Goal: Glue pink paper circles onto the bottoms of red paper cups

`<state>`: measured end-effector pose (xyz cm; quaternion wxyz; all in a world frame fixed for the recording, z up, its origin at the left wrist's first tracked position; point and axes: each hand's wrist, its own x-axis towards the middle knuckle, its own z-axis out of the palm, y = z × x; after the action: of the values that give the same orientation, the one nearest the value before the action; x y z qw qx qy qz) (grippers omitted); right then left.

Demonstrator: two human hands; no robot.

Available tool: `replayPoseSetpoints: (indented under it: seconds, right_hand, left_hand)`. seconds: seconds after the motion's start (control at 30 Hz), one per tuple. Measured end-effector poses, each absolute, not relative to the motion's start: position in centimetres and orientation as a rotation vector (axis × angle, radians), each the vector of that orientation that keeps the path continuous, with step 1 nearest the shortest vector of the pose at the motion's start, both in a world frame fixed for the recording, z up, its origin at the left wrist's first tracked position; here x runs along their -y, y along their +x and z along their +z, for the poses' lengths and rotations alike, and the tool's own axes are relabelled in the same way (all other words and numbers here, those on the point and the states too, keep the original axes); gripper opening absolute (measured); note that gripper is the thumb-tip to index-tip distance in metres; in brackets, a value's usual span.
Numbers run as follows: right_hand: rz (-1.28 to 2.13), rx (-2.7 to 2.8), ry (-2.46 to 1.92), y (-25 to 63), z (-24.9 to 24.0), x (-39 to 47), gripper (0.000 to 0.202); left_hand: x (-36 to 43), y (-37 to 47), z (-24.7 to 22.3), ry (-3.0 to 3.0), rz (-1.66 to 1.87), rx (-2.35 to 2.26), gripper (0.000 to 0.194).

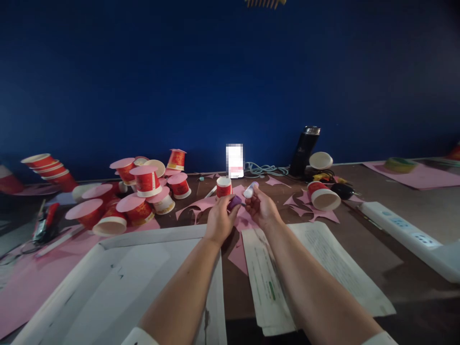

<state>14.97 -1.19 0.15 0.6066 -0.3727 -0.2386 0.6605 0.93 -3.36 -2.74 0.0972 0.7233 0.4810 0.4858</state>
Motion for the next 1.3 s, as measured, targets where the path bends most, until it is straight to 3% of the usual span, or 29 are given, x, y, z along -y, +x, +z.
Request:
replayPoseSetpoints:
  seconds: [0.2,0.6,1.3]
  right_hand:
    - [1.524,0.548,-0.846,14.8,0.1,1.2,0.025]
    - [1.241,0.801,-0.920,14.5,-0.8,1.2,0.035]
    - [1.049,1.012,-0.952,14.1,-0.4,1.9,0.047]
  left_hand:
    - [3.7,1.0,-2.4,2.168,1.473,-1.350,0.029]
    - [3.8,1.1,-2.3,2.182,1.468,-1.340,0.027]
    - [3.9,0.9,-2.3,2.173,1.453,-1.378,0.024]
